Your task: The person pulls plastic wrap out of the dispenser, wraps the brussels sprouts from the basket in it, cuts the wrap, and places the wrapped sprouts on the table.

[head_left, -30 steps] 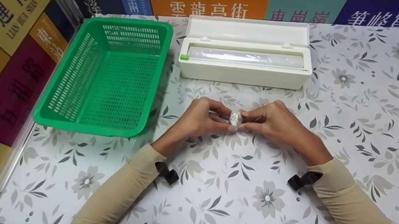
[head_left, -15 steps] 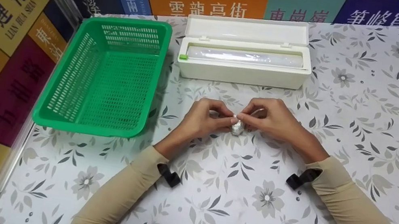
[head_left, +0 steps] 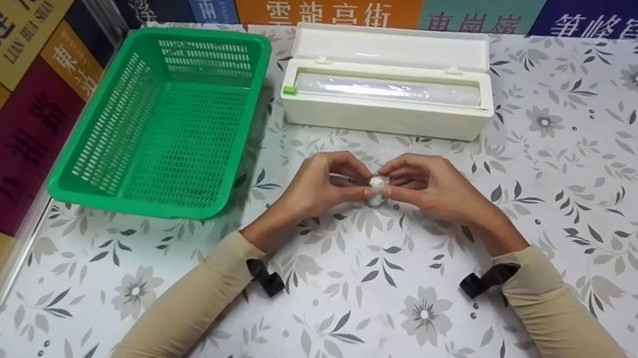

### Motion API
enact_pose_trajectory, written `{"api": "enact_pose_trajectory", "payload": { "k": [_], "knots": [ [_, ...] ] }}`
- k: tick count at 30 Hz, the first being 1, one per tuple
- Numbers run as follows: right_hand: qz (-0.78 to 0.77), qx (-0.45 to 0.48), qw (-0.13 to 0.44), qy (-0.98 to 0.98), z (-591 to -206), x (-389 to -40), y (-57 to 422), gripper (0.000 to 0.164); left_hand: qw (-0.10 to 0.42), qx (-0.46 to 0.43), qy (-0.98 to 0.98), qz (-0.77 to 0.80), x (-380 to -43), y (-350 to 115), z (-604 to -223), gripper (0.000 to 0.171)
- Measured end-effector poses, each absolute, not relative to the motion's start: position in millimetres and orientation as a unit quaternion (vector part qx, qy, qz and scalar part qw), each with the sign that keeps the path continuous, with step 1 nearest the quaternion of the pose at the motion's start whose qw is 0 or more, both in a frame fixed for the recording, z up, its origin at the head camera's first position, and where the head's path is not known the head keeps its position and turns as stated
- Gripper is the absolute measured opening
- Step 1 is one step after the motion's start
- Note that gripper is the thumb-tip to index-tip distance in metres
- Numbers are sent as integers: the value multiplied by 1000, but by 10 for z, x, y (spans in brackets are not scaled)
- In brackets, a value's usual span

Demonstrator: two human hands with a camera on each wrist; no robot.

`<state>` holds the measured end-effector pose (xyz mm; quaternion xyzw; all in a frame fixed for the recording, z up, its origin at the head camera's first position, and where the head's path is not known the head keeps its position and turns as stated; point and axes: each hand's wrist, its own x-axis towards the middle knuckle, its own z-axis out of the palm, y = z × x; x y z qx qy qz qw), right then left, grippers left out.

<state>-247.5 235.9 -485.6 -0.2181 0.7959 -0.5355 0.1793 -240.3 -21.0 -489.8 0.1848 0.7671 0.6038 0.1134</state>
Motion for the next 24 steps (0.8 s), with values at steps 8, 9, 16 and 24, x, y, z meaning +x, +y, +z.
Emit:
{"api": "enact_pose_trajectory", "payload": {
  "k": [8, 9, 16, 24],
  "knots": [
    [-563, -223, 170, 777, -4863, -2473, 2352, 41, 78, 250, 774, 577, -2419, -234, -4898, 36],
    [-563, -226, 168, 777, -4867, -2476, 2356, 40, 68, 261, 781, 564, -2422, -236, -4896, 36],
    [-565, -241, 172, 770, -4882, -2481, 2360, 40, 39, 319, 813, 485, -2459, -287, -4893, 31],
    [-530, -258, 177, 788, -4884, -2458, 2321, 40, 117, 280, 770, 562, -2490, -339, -4902, 15]
  ]
}}
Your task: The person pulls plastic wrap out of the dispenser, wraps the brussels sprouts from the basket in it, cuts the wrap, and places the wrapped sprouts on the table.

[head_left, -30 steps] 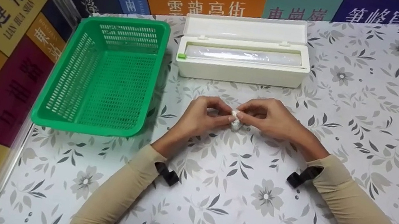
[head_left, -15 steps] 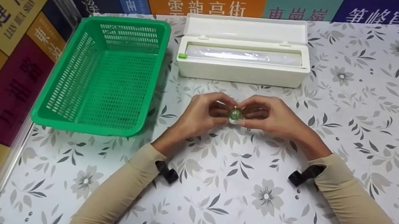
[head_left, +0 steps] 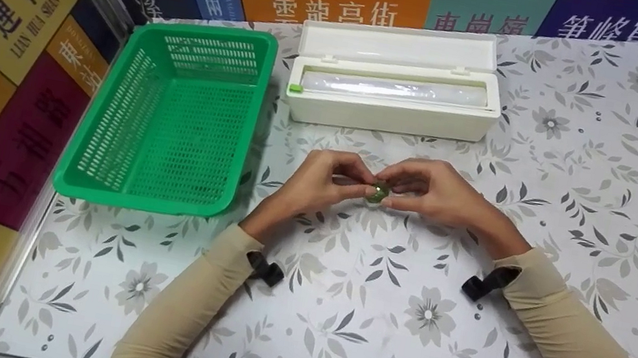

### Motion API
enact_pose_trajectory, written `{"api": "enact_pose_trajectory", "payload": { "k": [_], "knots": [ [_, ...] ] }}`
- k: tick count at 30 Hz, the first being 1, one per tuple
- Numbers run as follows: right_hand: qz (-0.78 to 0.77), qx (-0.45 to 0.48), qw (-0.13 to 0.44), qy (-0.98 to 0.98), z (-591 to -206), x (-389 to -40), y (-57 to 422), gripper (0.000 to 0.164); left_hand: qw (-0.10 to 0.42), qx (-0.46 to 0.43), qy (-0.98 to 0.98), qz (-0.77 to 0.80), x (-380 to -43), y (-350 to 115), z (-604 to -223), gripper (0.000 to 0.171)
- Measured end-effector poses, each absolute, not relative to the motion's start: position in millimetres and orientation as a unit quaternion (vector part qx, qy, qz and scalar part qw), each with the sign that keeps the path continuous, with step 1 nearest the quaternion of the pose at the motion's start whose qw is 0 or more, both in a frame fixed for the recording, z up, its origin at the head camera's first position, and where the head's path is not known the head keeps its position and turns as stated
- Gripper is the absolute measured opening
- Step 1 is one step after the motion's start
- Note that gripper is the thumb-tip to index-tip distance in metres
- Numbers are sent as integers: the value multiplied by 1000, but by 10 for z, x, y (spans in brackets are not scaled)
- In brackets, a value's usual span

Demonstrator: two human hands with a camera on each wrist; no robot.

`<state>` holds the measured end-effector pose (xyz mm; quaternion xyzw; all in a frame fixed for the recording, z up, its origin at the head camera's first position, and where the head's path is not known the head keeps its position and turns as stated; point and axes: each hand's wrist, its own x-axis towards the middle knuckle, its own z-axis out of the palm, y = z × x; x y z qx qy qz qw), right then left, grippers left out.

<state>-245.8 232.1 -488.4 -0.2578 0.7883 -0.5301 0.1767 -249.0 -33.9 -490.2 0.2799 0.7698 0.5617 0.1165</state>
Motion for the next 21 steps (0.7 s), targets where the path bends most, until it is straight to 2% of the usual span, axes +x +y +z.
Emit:
{"api": "enact_pose_trajectory", "payload": {
  "k": [5, 10, 17, 21],
  "knots": [
    [-479, -288, 140, 818, -4856, -2465, 2320, 40, 112, 258, 783, 555, -2475, -348, -4889, 25],
    [-415, -304, 106, 851, -4826, -2481, 2363, 41, 82, 264, 804, 526, -2437, -302, -4874, 22],
    [-474, -277, 156, 821, -4839, -2484, 2381, 39, 61, 271, 812, 513, -2439, -278, -4909, 21],
    [-483, -276, 170, 813, -4840, -2466, 2379, 43, 43, 277, 825, 491, -2439, -278, -4910, 17]
  ]
}}
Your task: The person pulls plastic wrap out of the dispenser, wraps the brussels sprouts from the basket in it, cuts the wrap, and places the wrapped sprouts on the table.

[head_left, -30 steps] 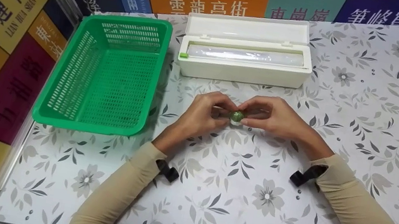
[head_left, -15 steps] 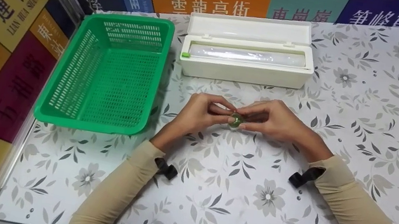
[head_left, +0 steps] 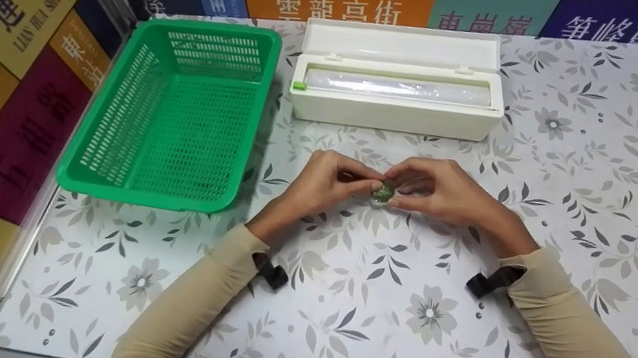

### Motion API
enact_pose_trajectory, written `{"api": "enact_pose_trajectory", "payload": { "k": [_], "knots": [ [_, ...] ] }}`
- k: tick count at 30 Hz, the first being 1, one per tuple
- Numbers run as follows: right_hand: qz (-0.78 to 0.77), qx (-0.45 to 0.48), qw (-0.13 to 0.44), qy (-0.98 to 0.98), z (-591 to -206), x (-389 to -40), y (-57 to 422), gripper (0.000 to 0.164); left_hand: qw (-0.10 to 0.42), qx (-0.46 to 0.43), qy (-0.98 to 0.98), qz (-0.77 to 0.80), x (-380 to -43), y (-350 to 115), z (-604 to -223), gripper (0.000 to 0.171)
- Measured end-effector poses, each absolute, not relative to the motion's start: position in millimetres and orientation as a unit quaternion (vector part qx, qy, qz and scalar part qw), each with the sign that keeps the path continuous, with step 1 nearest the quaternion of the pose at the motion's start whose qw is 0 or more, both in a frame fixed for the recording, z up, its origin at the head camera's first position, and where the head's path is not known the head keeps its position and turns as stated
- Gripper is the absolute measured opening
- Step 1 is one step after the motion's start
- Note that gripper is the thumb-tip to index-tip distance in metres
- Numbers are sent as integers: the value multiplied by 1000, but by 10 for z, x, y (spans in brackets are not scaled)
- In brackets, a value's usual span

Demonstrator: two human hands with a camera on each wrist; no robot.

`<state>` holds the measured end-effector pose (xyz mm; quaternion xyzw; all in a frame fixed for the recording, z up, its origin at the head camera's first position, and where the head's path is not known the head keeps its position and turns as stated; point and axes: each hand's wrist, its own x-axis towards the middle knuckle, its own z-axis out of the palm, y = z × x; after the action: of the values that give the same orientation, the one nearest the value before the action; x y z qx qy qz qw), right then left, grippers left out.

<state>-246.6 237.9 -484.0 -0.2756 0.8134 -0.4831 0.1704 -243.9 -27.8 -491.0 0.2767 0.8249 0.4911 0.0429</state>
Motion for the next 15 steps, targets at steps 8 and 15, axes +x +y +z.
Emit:
{"api": "enact_pose_trajectory", "payload": {
  "k": [8, 15],
  "knots": [
    [-472, -292, 159, 816, -4838, -2449, 2382, 52, 59, 275, 802, 527, -2432, -256, -4909, 17],
    [-466, -296, 133, 823, -4831, -2462, 2365, 43, 33, 243, 818, 520, -2446, -280, -4872, 12]
  ]
}}
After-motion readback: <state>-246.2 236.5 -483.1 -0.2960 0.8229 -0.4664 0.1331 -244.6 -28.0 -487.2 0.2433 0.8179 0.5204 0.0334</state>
